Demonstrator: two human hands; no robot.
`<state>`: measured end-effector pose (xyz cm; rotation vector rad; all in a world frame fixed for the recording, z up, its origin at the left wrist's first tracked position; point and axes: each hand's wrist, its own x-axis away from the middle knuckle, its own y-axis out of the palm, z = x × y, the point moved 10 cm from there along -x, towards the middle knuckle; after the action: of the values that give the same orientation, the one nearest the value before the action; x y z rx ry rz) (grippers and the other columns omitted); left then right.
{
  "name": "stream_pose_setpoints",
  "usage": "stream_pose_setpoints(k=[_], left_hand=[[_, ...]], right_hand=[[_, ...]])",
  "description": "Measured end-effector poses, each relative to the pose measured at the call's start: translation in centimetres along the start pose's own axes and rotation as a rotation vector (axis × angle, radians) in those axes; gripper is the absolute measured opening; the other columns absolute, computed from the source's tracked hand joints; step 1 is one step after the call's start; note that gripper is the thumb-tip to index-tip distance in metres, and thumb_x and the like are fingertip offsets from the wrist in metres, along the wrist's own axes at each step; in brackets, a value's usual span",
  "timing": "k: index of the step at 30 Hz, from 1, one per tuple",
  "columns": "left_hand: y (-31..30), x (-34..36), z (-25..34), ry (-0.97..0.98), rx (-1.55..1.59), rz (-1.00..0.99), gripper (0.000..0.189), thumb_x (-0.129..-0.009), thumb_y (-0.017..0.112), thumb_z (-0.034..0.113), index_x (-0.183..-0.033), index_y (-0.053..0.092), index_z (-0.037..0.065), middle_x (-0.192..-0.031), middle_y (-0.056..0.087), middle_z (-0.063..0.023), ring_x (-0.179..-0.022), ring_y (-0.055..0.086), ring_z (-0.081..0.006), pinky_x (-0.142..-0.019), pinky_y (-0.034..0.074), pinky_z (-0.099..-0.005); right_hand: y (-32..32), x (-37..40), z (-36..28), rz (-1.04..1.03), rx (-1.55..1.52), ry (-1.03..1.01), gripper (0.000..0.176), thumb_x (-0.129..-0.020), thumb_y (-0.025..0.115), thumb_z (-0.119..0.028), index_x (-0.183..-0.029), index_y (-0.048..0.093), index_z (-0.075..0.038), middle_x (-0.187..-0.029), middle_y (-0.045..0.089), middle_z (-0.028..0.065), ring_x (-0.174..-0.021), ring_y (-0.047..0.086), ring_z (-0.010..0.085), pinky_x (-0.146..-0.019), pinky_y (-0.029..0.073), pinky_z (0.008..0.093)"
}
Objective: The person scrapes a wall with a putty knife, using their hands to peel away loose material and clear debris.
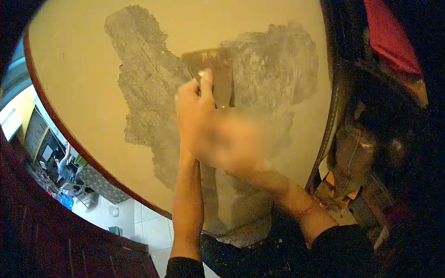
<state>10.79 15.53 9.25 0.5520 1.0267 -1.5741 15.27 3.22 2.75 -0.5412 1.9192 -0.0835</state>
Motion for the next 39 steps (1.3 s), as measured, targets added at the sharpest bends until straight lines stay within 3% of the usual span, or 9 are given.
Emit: stream_pose_setpoints(k=[5,7,10,15,17,21,30,35,39], left_hand=[[1.3,-0.1,0.6,-0.060,0.200,-0.021,0.054,-0.095,0.061,0.036,-0.061,0.054,-0.005,-0.053,0.052,-0.0187,-0.047,0.044,-0.0217,-0.048,0.034,-0.0418],[1.6,0.8,0.6,0.010,0.106,0.034,0.054,-0.095,0.061,0.035,-0.060,0.052,-0.005,-0.047,0.045,-0.0141,-0.045,0.039,-0.0187,-0.047,0.033,-0.0405],[2.0,0.5,1.2,-0.050,0.214,0.038,0.055,-0.096,0.060,0.034,-0.057,0.047,-0.002,-0.047,0.039,-0.0064,-0.047,0.034,-0.0139,-0.046,0.027,-0.0393],[2.4,1.5,0.5,-0.082,0.224,0.037,0.055,-0.098,0.058,0.032,-0.054,0.043,0.001,-0.047,0.036,-0.0026,-0.047,0.031,-0.0111,-0.046,0.023,-0.0376],[2.5,1.7,1.0,0.009,0.253,0.059,0.056,-0.098,0.057,0.033,-0.055,0.043,0.001,-0.045,0.033,-0.0016,-0.045,0.029,-0.0113,-0.045,0.022,-0.0373],[3.1,1.3,0.3,-0.116,0.328,0.007,0.055,-0.099,0.055,0.032,-0.055,0.043,0.001,-0.046,0.033,-0.0021,-0.046,0.029,-0.0115,-0.045,0.023,-0.0374],[3.8,0.9,0.9,-0.042,0.333,0.011,0.054,-0.098,0.055,0.033,-0.058,0.049,-0.003,-0.046,0.038,-0.0065,-0.046,0.033,-0.0135,-0.046,0.025,-0.0393],[3.5,2.7,1.1,-0.044,0.107,0.025,0.054,-0.099,0.054,0.033,-0.060,0.051,-0.004,-0.047,0.042,-0.0097,-0.046,0.035,-0.0155,-0.047,0.027,-0.0398],[4.2,1.5,0.9,-0.108,0.259,-0.031,0.053,-0.099,0.054,0.033,-0.061,0.052,-0.004,-0.047,0.041,-0.0117,-0.046,0.035,-0.0172,-0.048,0.028,-0.0404]], right_hand=[[-1.8,-0.1,-0.3,-0.024,-0.032,0.027,0.020,-0.079,0.065,-0.029,-0.083,0.063,-0.010,-0.083,0.064,0.0176,-0.074,0.064,0.0393,-0.064,0.052,0.0515],[-2.0,0.2,0.1,-0.027,-0.053,0.037,0.021,-0.078,0.065,-0.029,-0.084,0.063,-0.010,-0.082,0.064,0.0176,-0.075,0.064,0.0392,-0.065,0.052,0.0515],[-1.8,0.1,1.1,-0.069,0.031,0.088,0.022,-0.078,0.066,-0.031,-0.085,0.065,-0.010,-0.081,0.064,0.0173,-0.076,0.065,0.0390,-0.067,0.052,0.0515],[-2.5,0.9,0.1,-0.007,0.039,-0.015,0.021,-0.077,0.067,-0.030,-0.082,0.064,-0.010,-0.079,0.063,0.0170,-0.068,0.064,0.0381,-0.059,0.052,0.0511],[-2.5,1.0,0.3,-0.011,0.029,-0.019,0.020,-0.077,0.067,-0.029,-0.082,0.064,-0.010,-0.079,0.063,0.0171,-0.066,0.064,0.0380,-0.057,0.052,0.0509],[-3.1,0.1,0.1,-0.019,0.008,-0.014,0.018,-0.077,0.067,-0.028,-0.081,0.064,-0.010,-0.077,0.063,0.0171,-0.066,0.064,0.0380,-0.057,0.052,0.0507],[-3.2,0.2,1.0,-0.016,0.025,-0.007,0.018,-0.077,0.066,-0.027,-0.082,0.063,-0.010,-0.079,0.063,0.0167,-0.068,0.064,0.0381,-0.059,0.052,0.0508],[-2.6,1.9,1.8,-0.013,0.045,-0.042,0.018,-0.077,0.066,-0.027,-0.082,0.063,-0.010,-0.079,0.062,0.0166,-0.067,0.063,0.0388,-0.058,0.052,0.0509],[-3.1,1.1,1.9,-0.068,0.030,0.008,0.018,-0.077,0.066,-0.026,-0.082,0.062,-0.009,-0.082,0.062,0.0169,-0.068,0.063,0.0382,-0.057,0.051,0.0508]])
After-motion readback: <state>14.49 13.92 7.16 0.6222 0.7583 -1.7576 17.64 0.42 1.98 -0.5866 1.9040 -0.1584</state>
